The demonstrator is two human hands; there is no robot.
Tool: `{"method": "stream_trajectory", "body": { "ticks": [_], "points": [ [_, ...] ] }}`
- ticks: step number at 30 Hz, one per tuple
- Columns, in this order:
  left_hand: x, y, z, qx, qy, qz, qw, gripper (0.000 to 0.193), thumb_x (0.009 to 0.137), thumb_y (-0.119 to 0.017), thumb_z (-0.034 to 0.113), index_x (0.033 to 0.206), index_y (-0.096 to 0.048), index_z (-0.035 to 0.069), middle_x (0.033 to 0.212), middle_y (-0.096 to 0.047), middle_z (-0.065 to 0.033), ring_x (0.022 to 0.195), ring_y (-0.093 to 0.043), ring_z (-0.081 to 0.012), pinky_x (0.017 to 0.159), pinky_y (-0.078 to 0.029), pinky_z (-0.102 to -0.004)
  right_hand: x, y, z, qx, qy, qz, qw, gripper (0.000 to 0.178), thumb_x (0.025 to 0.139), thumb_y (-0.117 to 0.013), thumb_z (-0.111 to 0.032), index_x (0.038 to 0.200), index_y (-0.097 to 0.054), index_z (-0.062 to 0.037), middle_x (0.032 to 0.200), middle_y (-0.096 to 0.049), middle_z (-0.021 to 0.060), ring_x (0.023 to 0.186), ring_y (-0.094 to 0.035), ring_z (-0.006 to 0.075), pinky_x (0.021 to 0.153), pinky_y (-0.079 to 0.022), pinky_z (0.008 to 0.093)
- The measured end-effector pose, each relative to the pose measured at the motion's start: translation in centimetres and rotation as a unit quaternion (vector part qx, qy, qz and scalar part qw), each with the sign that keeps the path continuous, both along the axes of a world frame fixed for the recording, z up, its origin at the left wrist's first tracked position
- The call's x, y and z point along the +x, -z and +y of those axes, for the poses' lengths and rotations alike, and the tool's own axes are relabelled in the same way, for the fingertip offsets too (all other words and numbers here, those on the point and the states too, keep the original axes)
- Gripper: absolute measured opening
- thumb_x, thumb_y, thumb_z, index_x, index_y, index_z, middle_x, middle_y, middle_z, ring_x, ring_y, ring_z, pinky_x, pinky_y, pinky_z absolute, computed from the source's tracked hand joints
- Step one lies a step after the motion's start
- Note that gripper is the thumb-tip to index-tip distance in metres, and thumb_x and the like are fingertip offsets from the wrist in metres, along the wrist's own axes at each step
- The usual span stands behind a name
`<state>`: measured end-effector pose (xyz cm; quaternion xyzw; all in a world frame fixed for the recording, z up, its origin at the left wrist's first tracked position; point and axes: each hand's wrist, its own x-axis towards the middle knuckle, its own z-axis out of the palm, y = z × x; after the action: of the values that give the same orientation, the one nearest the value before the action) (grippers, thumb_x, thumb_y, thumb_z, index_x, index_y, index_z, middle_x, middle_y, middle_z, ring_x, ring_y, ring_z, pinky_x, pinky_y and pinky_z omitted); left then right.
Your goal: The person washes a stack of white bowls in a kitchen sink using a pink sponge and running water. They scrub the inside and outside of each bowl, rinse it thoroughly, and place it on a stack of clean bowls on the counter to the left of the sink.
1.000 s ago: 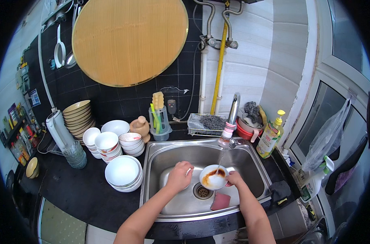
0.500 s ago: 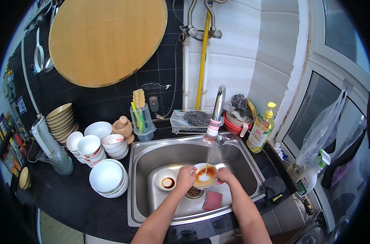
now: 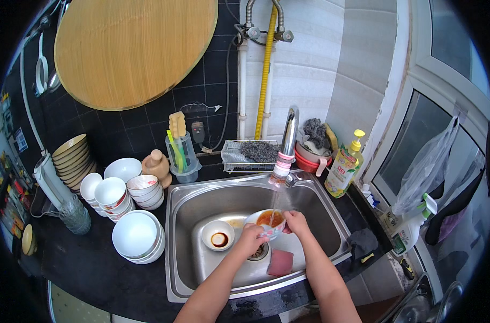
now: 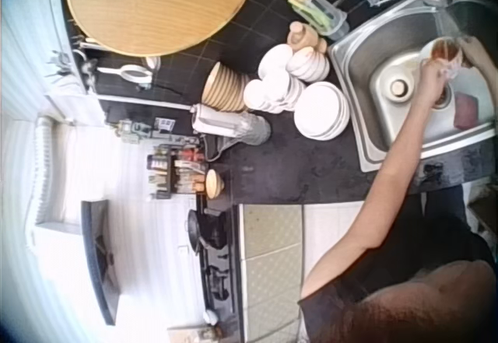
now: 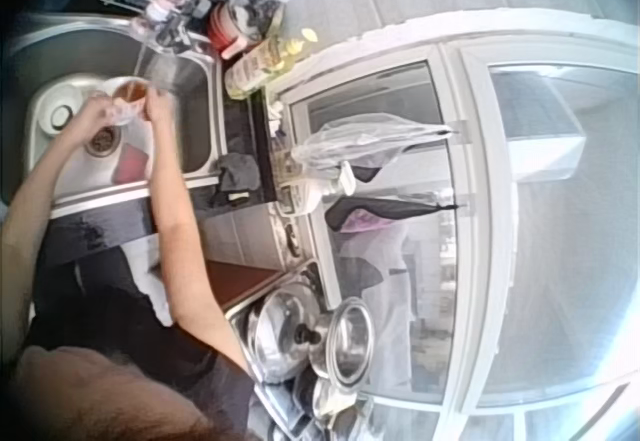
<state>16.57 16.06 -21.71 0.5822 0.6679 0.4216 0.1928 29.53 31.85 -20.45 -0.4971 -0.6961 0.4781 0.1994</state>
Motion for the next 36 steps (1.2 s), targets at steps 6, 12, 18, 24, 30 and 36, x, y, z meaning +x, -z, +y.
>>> {"method": "stream_trajectory", "body": {
  "ticks": [6,12,18,24,30,36],
  "points": [
    [0.0,-0.6,0.4,-0.013,-0.035,-0.383,0.923,0.029,0.079,-0.065,0.015,0.103,-0.057,0.002,0.091,-0.06,-0.0018,0.08,-0.054,-0.0081,0.073,-0.044,-0.0237,-2.1,-2.2,-4.6,0.324,-0.026,0.09,0.941,0.049,0.082,-0.055,-0.038,0.11,-0.049,0.0015,0.099,-0.058,0.0206,0.09,-0.057,0.0329,0.08,-0.044,0.0394],
    [-0.2,-0.2,0.4,-0.046,-0.04,-0.412,0.909,0.028,0.079,-0.065,0.013,0.104,-0.056,0.002,0.092,-0.06,-0.0012,0.081,-0.054,-0.0077,0.072,-0.044,-0.0232,-2.9,-1.8,-4.4,0.316,-0.112,0.142,0.931,0.057,0.083,-0.053,-0.036,0.122,-0.041,0.0042,0.118,-0.048,0.0235,0.108,-0.048,0.0328,0.093,-0.037,0.035],
    [0.4,0.7,0.8,-0.011,-0.004,-0.434,0.901,0.029,0.078,-0.066,0.013,0.104,-0.057,0.002,0.091,-0.06,-0.001,0.081,-0.054,-0.0075,0.072,-0.044,-0.0233,-2.9,0.8,-2.0,0.083,-0.066,0.193,0.975,0.065,0.08,-0.055,-0.041,0.124,-0.039,0.0043,0.122,-0.044,0.023,0.113,-0.045,0.0302,0.094,-0.035,0.0337],
    [-0.7,-0.1,0.2,-0.046,-0.005,-0.36,0.932,0.026,0.076,-0.068,0.015,0.098,-0.06,0.003,0.086,-0.061,-0.0004,0.076,-0.055,-0.0081,0.071,-0.043,-0.0226,-3.7,0.2,-3.2,0.215,-0.094,0.15,0.96,0.064,0.076,-0.063,-0.041,0.119,-0.044,0.0026,0.11,-0.053,0.016,0.097,-0.054,0.0233,0.083,-0.042,0.0329],
    [0.0,-1.2,-0.1,-0.043,0.004,-0.557,0.829,0.034,0.081,-0.063,0.019,0.111,-0.053,0.006,0.099,-0.06,-0.0041,0.091,-0.056,-0.0146,0.078,-0.045,-0.0315,-2.2,-0.8,-0.8,-0.217,-0.006,0.315,0.924,0.054,0.085,-0.048,-0.047,0.114,-0.052,-0.0012,0.104,-0.059,0.0108,0.091,-0.057,0.0187,0.079,-0.045,0.0314],
    [-0.4,-1.8,-0.4,0.034,0.053,-0.67,0.739,0.041,0.086,-0.055,0.021,0.122,-0.041,0.007,0.118,-0.049,-0.0103,0.109,-0.049,-0.0271,0.087,-0.04,-0.0523,-2.5,-1.5,-2.2,-0.223,-0.012,0.337,0.915,0.055,0.086,-0.047,-0.049,0.122,-0.047,-0.0076,0.118,-0.051,0.0094,0.106,-0.049,0.0193,0.087,-0.04,0.0352]
  ]
}}
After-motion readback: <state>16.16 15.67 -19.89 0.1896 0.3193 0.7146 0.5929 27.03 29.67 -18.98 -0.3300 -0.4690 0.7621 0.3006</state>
